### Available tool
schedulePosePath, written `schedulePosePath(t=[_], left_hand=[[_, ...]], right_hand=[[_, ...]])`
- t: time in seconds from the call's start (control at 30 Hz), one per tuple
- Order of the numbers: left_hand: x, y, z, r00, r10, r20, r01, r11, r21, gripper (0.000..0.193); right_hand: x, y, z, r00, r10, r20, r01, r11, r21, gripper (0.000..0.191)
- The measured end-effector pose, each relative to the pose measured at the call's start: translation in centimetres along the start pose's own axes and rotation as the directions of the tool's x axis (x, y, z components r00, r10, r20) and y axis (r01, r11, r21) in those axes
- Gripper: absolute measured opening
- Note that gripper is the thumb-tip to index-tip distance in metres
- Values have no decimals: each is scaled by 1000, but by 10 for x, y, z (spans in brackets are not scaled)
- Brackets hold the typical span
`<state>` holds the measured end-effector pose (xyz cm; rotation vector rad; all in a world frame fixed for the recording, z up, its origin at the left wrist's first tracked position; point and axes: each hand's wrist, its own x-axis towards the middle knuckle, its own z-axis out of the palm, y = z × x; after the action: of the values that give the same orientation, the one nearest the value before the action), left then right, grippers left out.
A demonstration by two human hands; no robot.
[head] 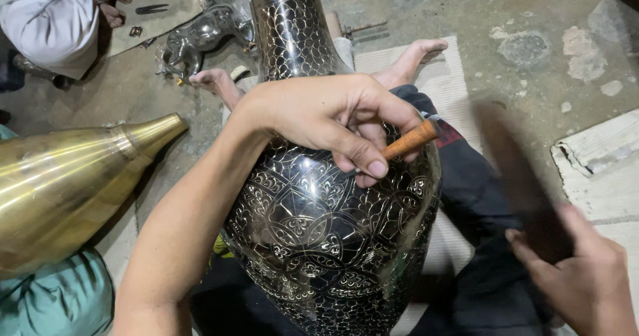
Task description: The person sits on the floor with a large engraved metal vase on their lap, holding a small chisel against the vase surface and striking it with a wooden mallet to chase decorative patterns into the metal, repositioning the chisel across different areas of the design.
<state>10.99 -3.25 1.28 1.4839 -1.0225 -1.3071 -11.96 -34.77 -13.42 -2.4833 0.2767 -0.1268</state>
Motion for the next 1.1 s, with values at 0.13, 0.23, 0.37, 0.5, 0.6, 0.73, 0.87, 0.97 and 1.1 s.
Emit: schedulePosePath(t=[0.13,0.23,0.37,0.5,0.6,0.73,0.87,0.97,1.1], left_hand=[[2,1,-1,998,46,39,-46,999,1,49],[2,2,1,1000,-28,13,28,999,15,52],[3,3,2,999,-36,-26,38,998,46,57],[0,1,1,999,24,-21,-26,997,-76,55],[-1,-1,0,999,35,-23,-35,999,-7,54],[-2,-1,0,999,32,-16,-33,999,-15,47],[0,-1,1,1000,19,-8,-19,1000,-20,52],[1,-1,0,1000,-11,4,11,1000,-9,53],[1,0,0,1000,2,7,-1,1000,-25,53]], right_hand=[[-7,11,2,994,-101,-38,107,974,199,29],[-5,20,3,1000,-7,-17,8,998,57,39],[0,27,7,999,43,-21,-41,995,89,33],[-2,24,7,998,51,-37,-38,959,279,49],[-4,13,1,992,-108,-60,119,967,224,20],[3,-3,-8,988,57,145,-47,996,-69,48],[9,-4,-6,962,120,244,-56,965,-255,63],[7,6,-1,987,105,120,-103,994,-19,45],[3,17,3,996,82,32,-87,970,228,36]])
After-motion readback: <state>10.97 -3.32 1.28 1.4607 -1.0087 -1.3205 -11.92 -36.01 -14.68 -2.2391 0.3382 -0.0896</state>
